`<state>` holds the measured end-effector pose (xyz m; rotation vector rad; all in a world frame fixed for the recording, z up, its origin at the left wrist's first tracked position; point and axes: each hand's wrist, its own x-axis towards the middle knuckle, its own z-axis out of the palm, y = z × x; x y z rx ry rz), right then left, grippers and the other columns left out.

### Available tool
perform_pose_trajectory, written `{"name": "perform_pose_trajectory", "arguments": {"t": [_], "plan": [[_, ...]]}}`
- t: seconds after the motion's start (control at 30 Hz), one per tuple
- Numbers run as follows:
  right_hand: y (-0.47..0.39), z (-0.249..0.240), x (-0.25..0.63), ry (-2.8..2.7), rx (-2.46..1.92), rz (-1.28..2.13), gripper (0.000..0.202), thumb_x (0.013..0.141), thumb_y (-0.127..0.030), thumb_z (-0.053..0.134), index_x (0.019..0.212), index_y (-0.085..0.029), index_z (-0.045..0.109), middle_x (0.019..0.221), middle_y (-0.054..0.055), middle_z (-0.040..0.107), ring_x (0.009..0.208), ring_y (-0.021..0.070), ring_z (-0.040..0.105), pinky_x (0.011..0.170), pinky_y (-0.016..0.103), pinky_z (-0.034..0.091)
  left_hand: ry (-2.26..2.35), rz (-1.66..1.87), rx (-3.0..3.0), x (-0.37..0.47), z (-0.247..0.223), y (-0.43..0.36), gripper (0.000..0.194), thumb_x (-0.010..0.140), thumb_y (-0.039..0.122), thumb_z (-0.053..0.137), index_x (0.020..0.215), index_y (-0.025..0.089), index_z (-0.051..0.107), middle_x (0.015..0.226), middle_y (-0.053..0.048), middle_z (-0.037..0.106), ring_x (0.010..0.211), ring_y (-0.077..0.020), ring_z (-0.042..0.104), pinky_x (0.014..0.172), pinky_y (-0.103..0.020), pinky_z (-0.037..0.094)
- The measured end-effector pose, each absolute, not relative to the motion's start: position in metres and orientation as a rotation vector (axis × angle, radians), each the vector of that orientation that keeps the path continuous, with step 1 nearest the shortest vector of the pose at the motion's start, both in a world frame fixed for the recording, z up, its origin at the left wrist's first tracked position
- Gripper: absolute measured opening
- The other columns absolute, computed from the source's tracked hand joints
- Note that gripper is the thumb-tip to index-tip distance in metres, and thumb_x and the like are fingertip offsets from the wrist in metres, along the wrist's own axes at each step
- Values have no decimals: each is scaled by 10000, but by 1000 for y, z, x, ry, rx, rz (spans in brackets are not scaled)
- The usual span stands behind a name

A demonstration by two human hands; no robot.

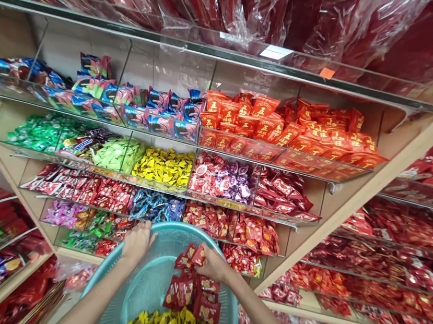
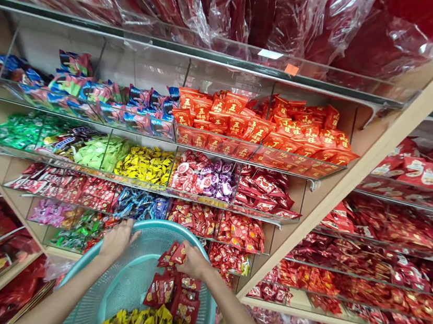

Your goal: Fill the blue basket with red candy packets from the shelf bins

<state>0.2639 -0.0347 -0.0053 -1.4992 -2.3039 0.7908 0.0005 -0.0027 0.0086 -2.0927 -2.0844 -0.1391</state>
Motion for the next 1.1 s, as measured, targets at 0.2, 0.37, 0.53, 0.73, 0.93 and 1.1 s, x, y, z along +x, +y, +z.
{"name": "perform_pose_trajectory", "arguments": {"t": [0.2,0.37,0.53,0.73,0.93,1.1], "plan": [[-27,-3,263,-2479,-1728,705,649,583,-340,614,1157,-120,407,851,69,584,734,199,540,543,247,367,-2098,-167,-2106,0,7,-2,352,844,385,278,983,132,480,908,-142,584,837,-245,568,717,-360,406],[-25,7,248,-2500,-1937,537,699,604,-298,603,1227,-113,347,964,127,595,863,262,564,635,295,415,-2148,-139,-2096,2,10,-3,342,843,392,291,985,144,479,940,-131,582,851,-227,563,732,-345,407],[-32,8,226,-2427,-2033,232,672,653,-162,585,1262,-94,309,967,149,602,909,268,564,720,335,432,-2107,-134,-2085,2,12,-5,322,850,376,293,963,137,477,917,-126,583,829,-228,568,702,-337,413],[-41,-1,213,-2413,-2098,-91,482,655,-179,624,1119,-150,495,1056,171,553,997,309,490,774,461,405,-2107,-145,-2099,2,11,-5,319,849,374,300,976,138,474,914,-130,583,832,-227,565,698,-339,413],[-36,-1,216,-2419,-2218,-104,337,702,-153,566,1040,-145,561,1037,154,570,981,292,496,770,439,403,-2109,-138,-2096,2,12,-5,329,856,373,271,964,138,476,913,-121,584,825,-223,566,698,-332,415],[-35,1,215,-2427,-2266,-7,403,701,-128,557,1103,-153,527,987,144,602,938,279,538,754,427,409,-2100,-134,-2103,2,12,-5,328,855,374,270,959,139,474,905,-115,585,821,-223,566,695,-331,415]]}}
